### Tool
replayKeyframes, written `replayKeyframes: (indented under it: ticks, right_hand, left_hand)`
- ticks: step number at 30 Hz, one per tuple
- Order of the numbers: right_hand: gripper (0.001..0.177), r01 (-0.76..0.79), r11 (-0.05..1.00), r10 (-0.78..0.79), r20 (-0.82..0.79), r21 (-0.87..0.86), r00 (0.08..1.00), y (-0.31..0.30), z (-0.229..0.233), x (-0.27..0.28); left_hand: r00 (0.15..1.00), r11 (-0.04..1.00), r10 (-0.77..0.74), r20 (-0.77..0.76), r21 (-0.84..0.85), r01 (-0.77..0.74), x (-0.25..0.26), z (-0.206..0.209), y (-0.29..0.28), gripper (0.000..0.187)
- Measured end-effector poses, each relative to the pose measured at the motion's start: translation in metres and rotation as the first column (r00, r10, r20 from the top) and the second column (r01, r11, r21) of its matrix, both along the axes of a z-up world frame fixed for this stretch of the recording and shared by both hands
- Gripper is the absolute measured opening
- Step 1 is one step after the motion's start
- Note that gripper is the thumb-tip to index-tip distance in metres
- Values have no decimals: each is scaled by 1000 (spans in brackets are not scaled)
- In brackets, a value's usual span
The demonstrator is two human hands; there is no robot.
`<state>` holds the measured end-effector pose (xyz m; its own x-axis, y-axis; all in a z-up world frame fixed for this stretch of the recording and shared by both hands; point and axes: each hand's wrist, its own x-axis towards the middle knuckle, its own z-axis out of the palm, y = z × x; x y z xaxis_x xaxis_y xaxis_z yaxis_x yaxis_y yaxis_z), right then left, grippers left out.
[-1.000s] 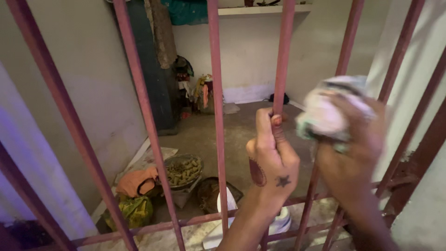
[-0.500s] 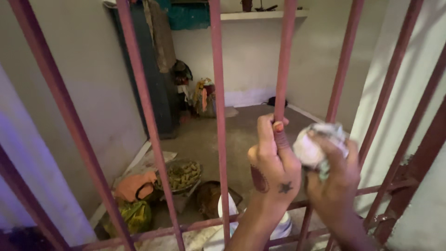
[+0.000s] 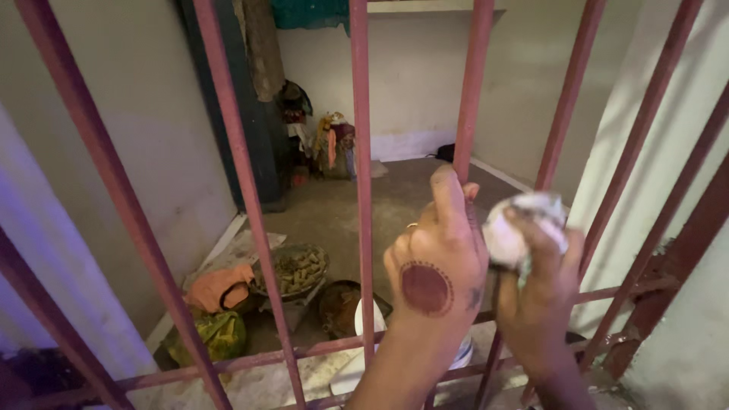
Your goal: The person wipes the vertical metal bars of a gate or divider using a cloth, moving the cloth up and down the length of the bars.
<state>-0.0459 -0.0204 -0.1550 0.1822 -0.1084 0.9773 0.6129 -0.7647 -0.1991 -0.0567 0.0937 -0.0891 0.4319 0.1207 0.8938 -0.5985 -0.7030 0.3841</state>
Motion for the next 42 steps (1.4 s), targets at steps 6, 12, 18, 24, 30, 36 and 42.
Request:
replayKeyframes:
  ticks: [6, 12, 18, 24, 30, 36, 42]
  right_hand:
    - [65, 135, 990, -133, -52, 29, 990, 7, 14, -3]
    - [65, 43, 999, -35, 227, -33, 973, 35, 73, 2]
    - [67, -115, 993, 119, 137, -35, 983, 65, 55, -10]
    - [67, -117, 988, 134, 184, -99, 974, 55, 58, 3]
    - [70, -50, 981, 103, 282, -190, 954, 36, 131, 34]
    - [63, -133, 988, 144, 171, -77, 975, 59, 89, 1]
    - [73, -39, 989, 64, 178, -142, 982, 61, 72, -7]
  left_hand:
    - [768, 920, 275, 578, 74, -385, -24, 20, 49, 26]
    - [842, 990, 134, 523, -100, -95, -2, 19, 57, 48]
    - [912, 957, -135, 388, -189, 222, -1, 10, 57, 47]
    - [930, 936, -183, 318, -232, 264, -1, 8, 58, 34]
    - [935, 940, -170, 312, -235, 249, 4, 6, 59, 36]
    - [919, 910, -214, 330, -275, 311, 9, 8, 57, 33]
    - [921, 904, -257, 292, -263, 336, 3, 8, 60, 35]
